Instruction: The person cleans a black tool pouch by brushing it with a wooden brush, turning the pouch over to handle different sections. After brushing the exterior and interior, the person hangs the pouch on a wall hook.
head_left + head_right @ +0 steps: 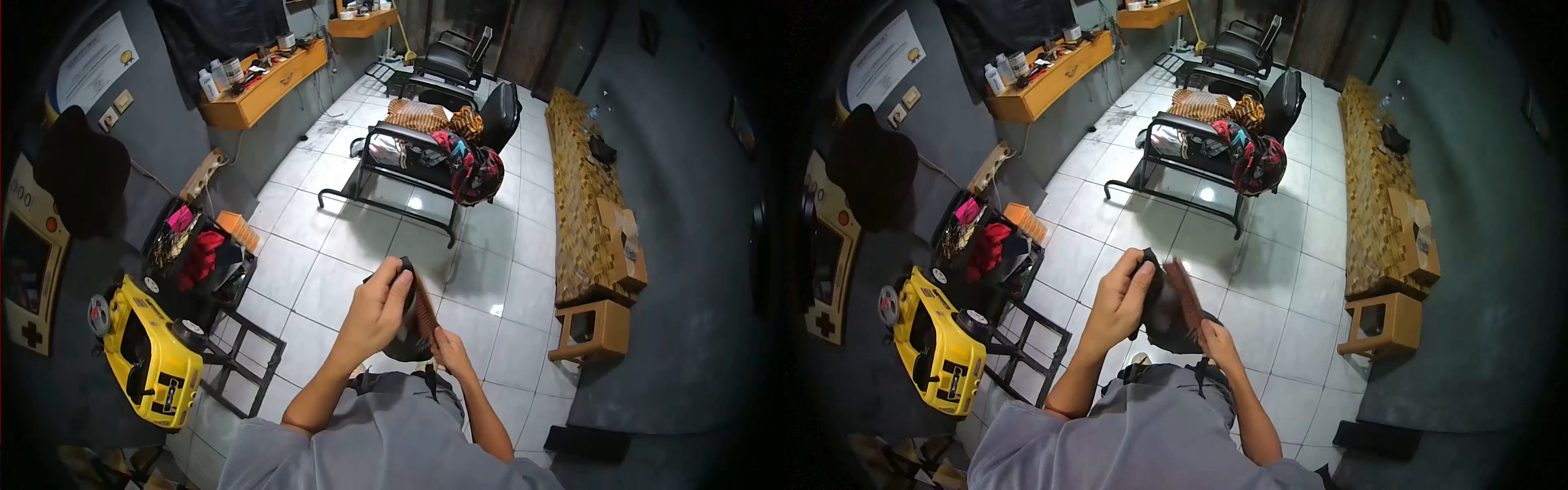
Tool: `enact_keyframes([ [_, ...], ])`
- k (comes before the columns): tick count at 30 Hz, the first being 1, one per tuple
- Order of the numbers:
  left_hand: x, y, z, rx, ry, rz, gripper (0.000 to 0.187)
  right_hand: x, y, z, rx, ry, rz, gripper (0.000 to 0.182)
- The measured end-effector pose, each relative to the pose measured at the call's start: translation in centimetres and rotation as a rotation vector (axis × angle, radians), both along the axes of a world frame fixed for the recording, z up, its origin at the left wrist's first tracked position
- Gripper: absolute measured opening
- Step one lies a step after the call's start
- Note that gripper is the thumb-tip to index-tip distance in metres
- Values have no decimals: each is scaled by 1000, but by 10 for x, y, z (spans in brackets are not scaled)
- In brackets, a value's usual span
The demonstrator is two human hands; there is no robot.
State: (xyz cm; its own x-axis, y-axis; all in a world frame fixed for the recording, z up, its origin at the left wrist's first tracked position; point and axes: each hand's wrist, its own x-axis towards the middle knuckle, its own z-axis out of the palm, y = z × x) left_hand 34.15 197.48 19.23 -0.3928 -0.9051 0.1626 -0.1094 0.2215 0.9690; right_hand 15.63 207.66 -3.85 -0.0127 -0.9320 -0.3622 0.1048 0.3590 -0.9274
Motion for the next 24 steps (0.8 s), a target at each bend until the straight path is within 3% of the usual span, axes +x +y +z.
enact_keyframes([
  [2, 5, 0, 2, -22, 77, -8, 17, -20, 25, -94, 38, 525, 16, 58],
  [4, 4, 4, 3, -75, 117, -21, 15, -49, 73, -211, 247, 1111, 330, 61],
  [6, 6, 8, 1, 5, 97, -42, 15, -47, 107, -199, 472, 1257, 440, 66],
  [9, 4, 7, -14, 17, 129, -32, 17, -53, 93, -182, 569, 702, 102, 68],
  [10, 3, 7, -19, 59, 104, -37, 17, -54, 81, -166, 407, 695, 38, 65],
  [11, 2, 7, -23, 102, 80, -42, 17, -41, 63, -121, 325, 510, -115, 55],
  [15, 1, 8, -29, 141, -1, -9, 18, 5, 15, 63, -41, -99, -103, 50],
  [19, 3, 8, -22, 17, -7, 57, 17, 44, 4, 90, -125, -340, 45, 54],
  [22, 16, 4, -16, 37, 89, 96, 16, 44, 3, 15, -59, -73, -36, 49],
  [24, 30, 1, -11, 135, 223, 72, 16, 25, 21, -76, -8, 502, 26, 52],
])
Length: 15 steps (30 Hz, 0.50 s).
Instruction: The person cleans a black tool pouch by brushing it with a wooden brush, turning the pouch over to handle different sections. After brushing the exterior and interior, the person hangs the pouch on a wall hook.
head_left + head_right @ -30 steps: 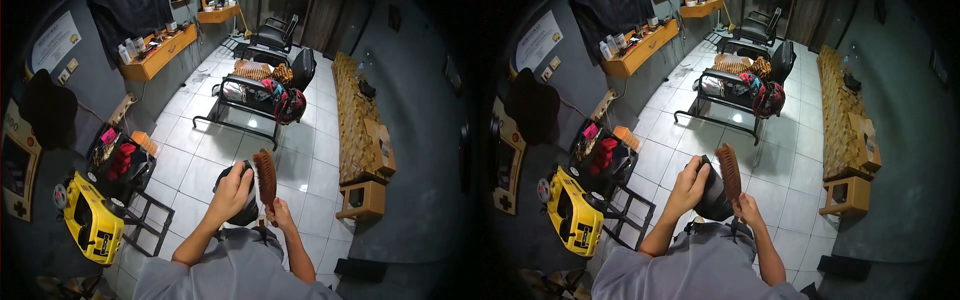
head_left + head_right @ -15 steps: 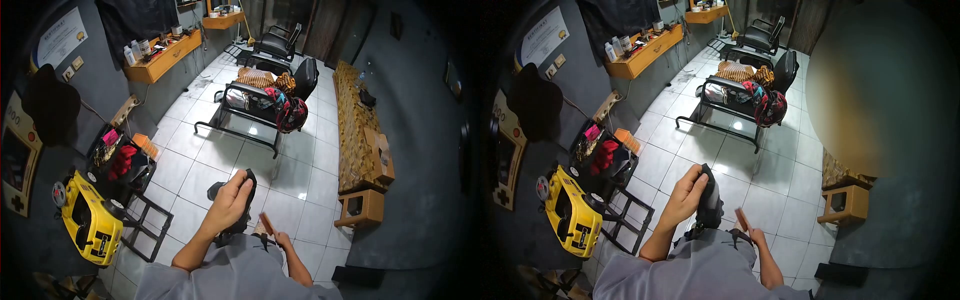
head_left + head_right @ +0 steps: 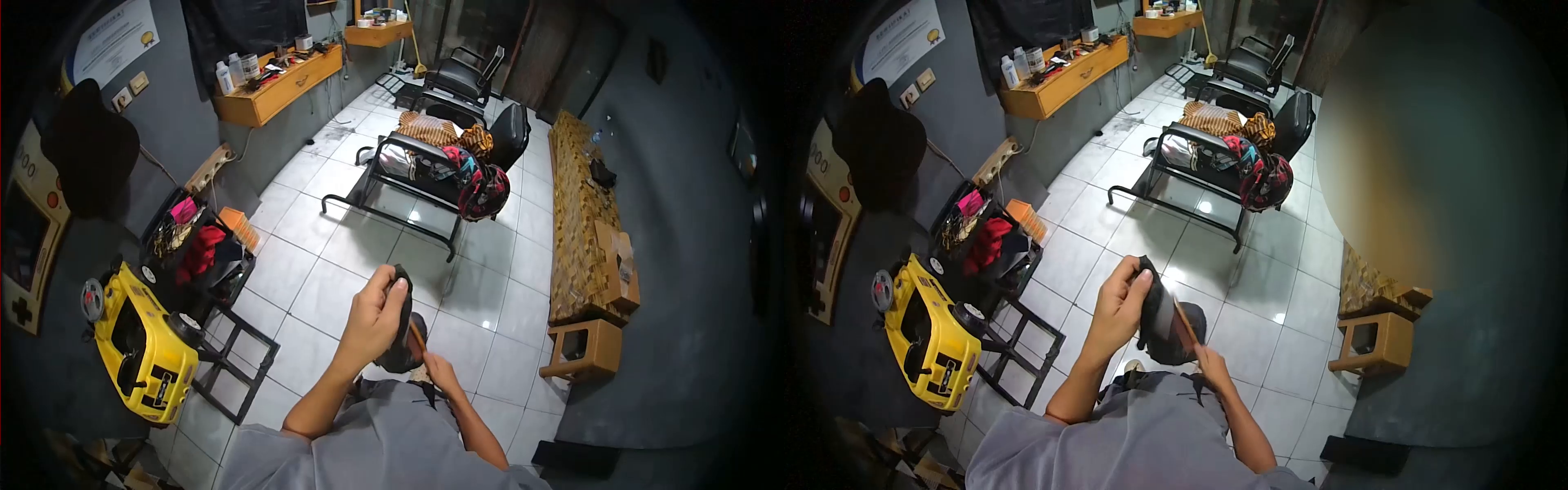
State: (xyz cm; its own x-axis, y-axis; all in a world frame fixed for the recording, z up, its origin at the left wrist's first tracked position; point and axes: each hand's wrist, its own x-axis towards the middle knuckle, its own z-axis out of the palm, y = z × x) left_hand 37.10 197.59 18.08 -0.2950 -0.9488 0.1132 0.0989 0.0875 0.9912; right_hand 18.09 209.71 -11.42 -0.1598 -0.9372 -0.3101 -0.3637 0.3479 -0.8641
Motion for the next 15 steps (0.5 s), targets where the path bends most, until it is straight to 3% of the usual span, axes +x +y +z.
enact_keyframes([
  [1, 5, -1, -3, -61, -20, -7, 16, -11, 18, -47, -36, 249, 66, 56],
  [3, 7, 7, 0, 27, 57, -32, 16, -38, 55, -115, 358, 546, 375, 65],
  [6, 16, 10, -15, 13, 69, -18, 15, -43, 51, -99, 524, 550, 404, 63],
  [7, 19, 11, -19, 15, 64, -15, 15, -41, 46, -86, 465, 384, 249, 60],
  [10, 28, 13, -27, 102, 19, -17, 15, 1, 6, 38, 252, -203, -132, 48],
  [11, 29, 13, -27, 110, 3, -4, 15, 15, -4, 72, 26, -334, -78, 44],
  [12, 32, 14, -27, 119, -16, 9, 14, 29, -11, 118, 50, -537, -100, 45],
  [14, 32, 14, -32, 61, -30, 88, 13, 55, -13, 155, -93, -753, 0, 50],
  [15, 32, 14, -31, 16, -38, 124, 14, 70, -17, 168, -104, -754, 22, 51],
])
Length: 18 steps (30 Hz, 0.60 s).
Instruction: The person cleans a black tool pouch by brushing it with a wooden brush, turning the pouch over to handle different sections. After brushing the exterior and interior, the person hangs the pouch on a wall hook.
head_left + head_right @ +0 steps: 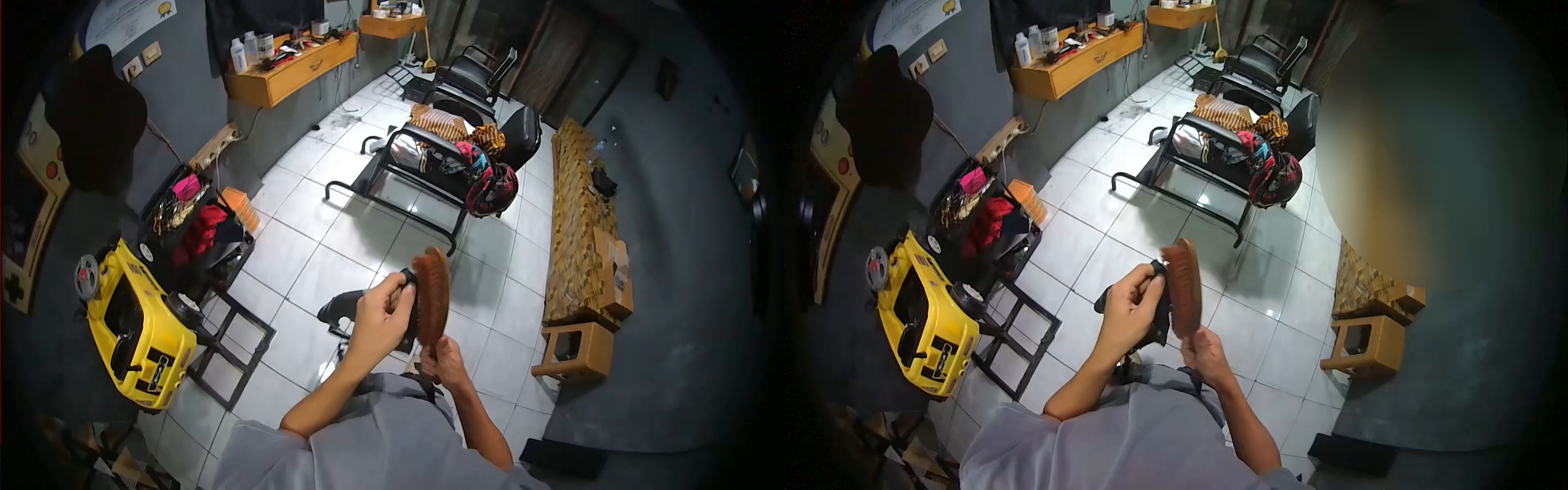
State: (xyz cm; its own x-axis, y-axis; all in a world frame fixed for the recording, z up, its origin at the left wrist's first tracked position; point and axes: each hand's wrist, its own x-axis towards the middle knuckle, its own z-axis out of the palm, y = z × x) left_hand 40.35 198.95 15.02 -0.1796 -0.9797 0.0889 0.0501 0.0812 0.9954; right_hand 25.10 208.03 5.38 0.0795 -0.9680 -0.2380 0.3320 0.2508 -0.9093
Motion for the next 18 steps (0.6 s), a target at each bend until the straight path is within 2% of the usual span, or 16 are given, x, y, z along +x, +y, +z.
enact_keyframes([
  [2, 8, 0, 9, 0, 18, 19, 14, 16, -3, -1, 20, 2, 61, 51],
  [5, 30, -6, 7, -26, 217, 55, 12, 22, -6, -67, 109, 200, 38, 48],
  [6, 38, -5, 18, 17, 343, 20, 11, 16, 1, -118, 126, 468, -15, 45],
  [8, 48, -6, 11, 90, 445, -37, 11, -8, 28, -202, 97, 929, 83, 51],
  [9, 49, -6, 8, 120, 482, -52, 11, -25, 50, -262, 230, 1117, 226, 55],
  [10, 48, -4, 6, 135, 496, -61, 10, -34, 65, -299, 366, 1300, 371, 61],
  [13, 49, 4, -3, 205, 437, -123, 8, -21, 93, -275, 599, 1393, 541, 68],
  [14, 49, 6, -5, 219, 410, -127, 9, -19, 92, -276, 604, 1350, 484, 66],
  [16, 45, 10, -13, 256, 398, -128, 10, -14, 82, -241, 467, 1105, 214, 61],
  [17, 43, 11, -19, 278, 412, -119, 10, 0, 75, -206, 296, 982, -4, 53],
  [18, 41, 14, -20, 330, 440, -121, 11, 13, 60, -149, 191, 776, -97, 45],
])
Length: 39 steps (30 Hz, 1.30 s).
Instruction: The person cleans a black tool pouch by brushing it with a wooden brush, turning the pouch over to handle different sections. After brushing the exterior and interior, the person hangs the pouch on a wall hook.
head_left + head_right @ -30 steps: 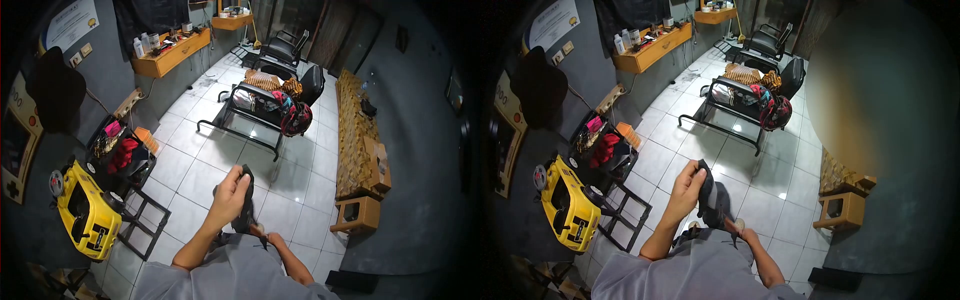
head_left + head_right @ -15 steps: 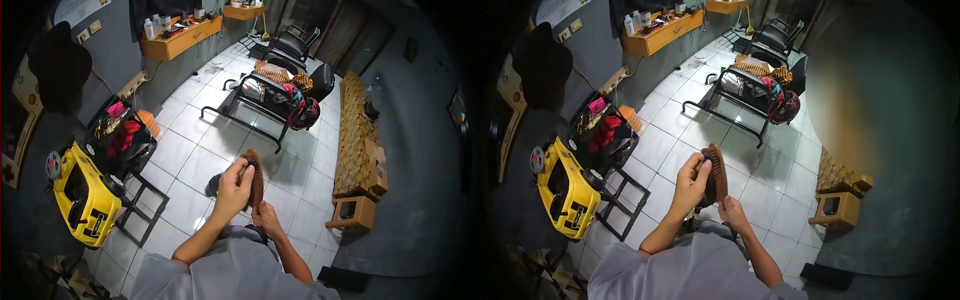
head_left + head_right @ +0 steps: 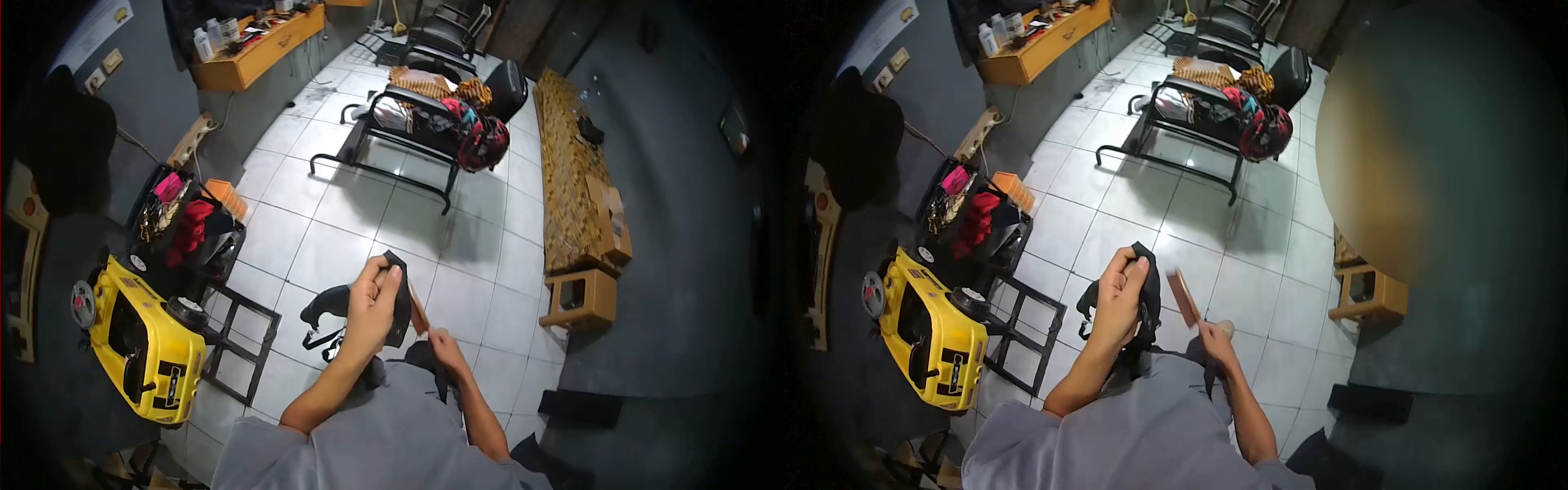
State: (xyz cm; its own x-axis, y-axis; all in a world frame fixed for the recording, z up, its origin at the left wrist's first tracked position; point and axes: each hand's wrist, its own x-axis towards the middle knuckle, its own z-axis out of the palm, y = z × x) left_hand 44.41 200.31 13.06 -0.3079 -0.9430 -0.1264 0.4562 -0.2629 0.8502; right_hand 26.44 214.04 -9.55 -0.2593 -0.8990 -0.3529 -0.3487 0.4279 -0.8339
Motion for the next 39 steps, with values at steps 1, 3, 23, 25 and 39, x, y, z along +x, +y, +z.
enact_keyframes([
  [1, -3, 2, -2, -5, 13, 23, 11, 10, -11, 38, 30, -320, -88, 40],
  [3, -9, 7, -8, -13, 24, 73, 11, 24, -18, 103, -37, -607, -90, 50],
  [23, -64, 89, 33, 46, 24, 142, 37, -75, 87, -51, 122, -223, -170, 45],
  [25, -71, 103, 25, 107, 20, 174, 35, -65, 76, 47, -6, -700, -154, 34],
  [39, -111, 187, 51, -155, -27, 294, 39, -121, 230, -165, 627, 239, 272, 58],
])
